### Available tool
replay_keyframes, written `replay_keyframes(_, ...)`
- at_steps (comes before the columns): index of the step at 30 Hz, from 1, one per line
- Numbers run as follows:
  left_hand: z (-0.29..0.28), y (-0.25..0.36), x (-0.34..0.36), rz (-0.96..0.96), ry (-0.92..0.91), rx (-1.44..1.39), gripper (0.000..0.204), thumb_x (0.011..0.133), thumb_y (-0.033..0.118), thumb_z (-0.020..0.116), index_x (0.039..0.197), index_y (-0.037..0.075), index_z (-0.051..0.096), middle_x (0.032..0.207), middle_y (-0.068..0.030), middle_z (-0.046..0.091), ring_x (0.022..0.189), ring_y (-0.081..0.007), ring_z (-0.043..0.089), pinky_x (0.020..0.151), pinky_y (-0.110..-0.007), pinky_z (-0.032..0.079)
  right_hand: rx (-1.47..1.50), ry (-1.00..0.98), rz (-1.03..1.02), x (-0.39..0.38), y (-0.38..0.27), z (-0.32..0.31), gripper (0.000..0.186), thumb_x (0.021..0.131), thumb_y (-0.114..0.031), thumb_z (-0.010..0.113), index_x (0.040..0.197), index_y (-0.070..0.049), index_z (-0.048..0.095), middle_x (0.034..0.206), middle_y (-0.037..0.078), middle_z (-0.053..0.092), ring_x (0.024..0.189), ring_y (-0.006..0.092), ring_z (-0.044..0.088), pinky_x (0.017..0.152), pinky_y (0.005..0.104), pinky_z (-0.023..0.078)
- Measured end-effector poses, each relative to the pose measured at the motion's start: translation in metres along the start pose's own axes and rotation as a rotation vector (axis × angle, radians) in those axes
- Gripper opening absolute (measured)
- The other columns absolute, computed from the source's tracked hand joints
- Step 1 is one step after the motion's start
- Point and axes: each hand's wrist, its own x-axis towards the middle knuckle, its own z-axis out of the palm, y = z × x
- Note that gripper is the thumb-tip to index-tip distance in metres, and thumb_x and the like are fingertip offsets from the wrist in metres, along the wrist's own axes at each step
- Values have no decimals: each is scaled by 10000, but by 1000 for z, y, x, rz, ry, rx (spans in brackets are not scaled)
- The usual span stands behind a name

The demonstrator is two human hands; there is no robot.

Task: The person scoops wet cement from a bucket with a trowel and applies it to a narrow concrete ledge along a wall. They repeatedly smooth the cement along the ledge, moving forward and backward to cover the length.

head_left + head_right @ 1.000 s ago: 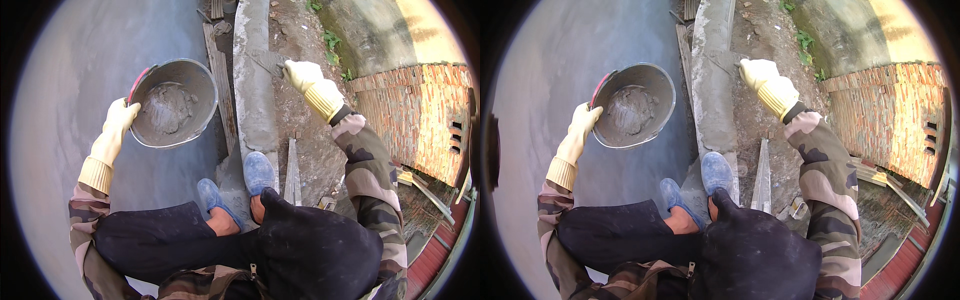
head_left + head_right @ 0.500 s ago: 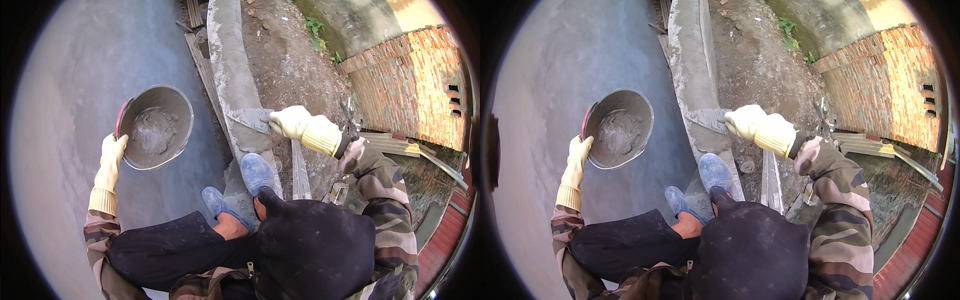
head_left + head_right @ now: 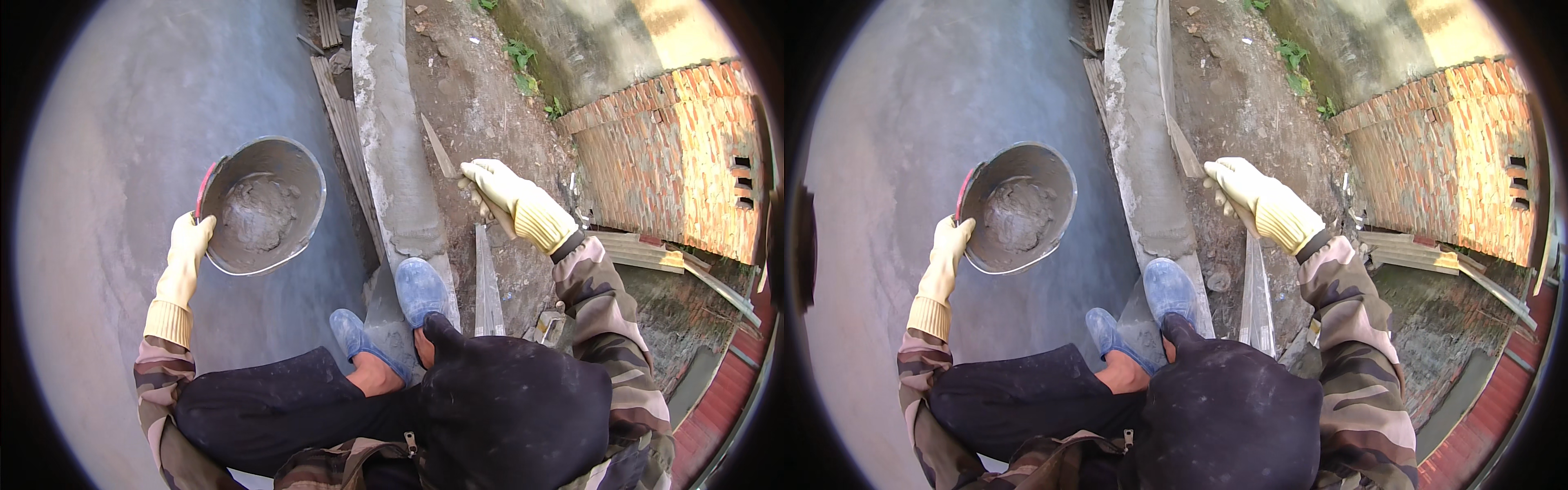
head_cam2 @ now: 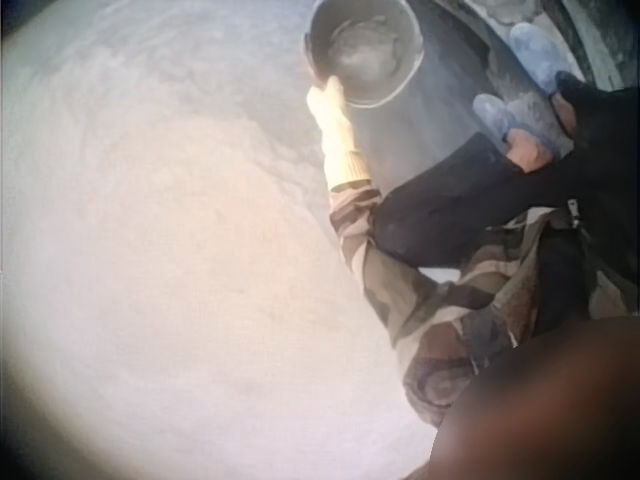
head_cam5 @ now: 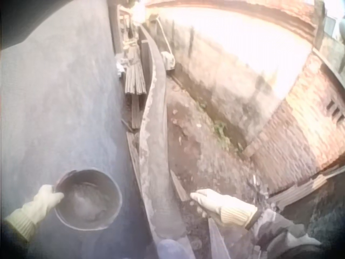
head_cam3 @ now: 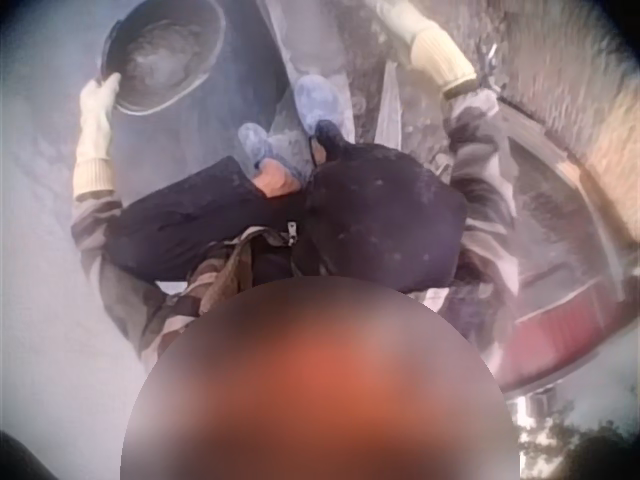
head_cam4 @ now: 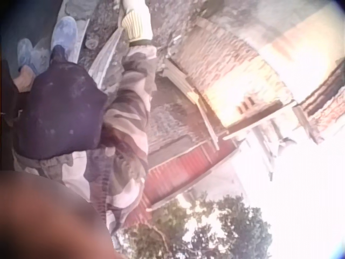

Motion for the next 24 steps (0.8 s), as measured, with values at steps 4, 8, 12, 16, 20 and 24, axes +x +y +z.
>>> replay_keyframes(4,0,1,-2,-18,-5,22,202,960,201,701,847,35,680,716,18,595,652,-123,509,639,-353,435,261,-68,158,31,-25,0,409,1184,-400,492,1076,-56,686,634,14,597,452,147,503,421,304,425)
replay_keyframes(8,-4,8,-1,-11,-24,61,218,961,205,703,837,27,678,714,3,604,651,-132,524,643,-361,451,448,-14,104,78,-72,-7,444,1186,-419,460,1065,-62,696,686,-21,610,501,122,508,447,271,400)
replay_keyframes(12,-3,8,4,-8,-25,96,175,974,184,710,850,61,692,708,50,577,625,-95,485,597,-343,402,505,-11,-27,102,-97,-9,433,1184,-393,468,1056,-65,720,712,-45,598,588,86,534,495,252,410)
replay_keyframes(16,-1,-3,5,-37,-49,21,178,971,184,711,863,44,696,720,28,598,640,-113,509,618,-354,431,374,-83,115,96,-88,3,408,1187,-348,465,984,-73,687,689,-53,565,517,91,492,452,258,412)
replay_keyframes(20,-1,-7,10,-55,-34,48,190,974,187,715,879,26,682,741,-5,628,660,-137,547,646,-371,474,274,-109,266,59,-63,14,415,1178,-387,440,969,-111,668,624,-50,531,454,112,446,416,276,385)
replay_keyframes(24,0,-7,16,-25,-60,43,195,976,185,706,856,33,680,727,0,621,646,-132,545,633,-370,469,275,-68,305,11,-30,34,391,1166,-366,458,975,-95,664,596,-26,527,434,121,437,397,303,365)
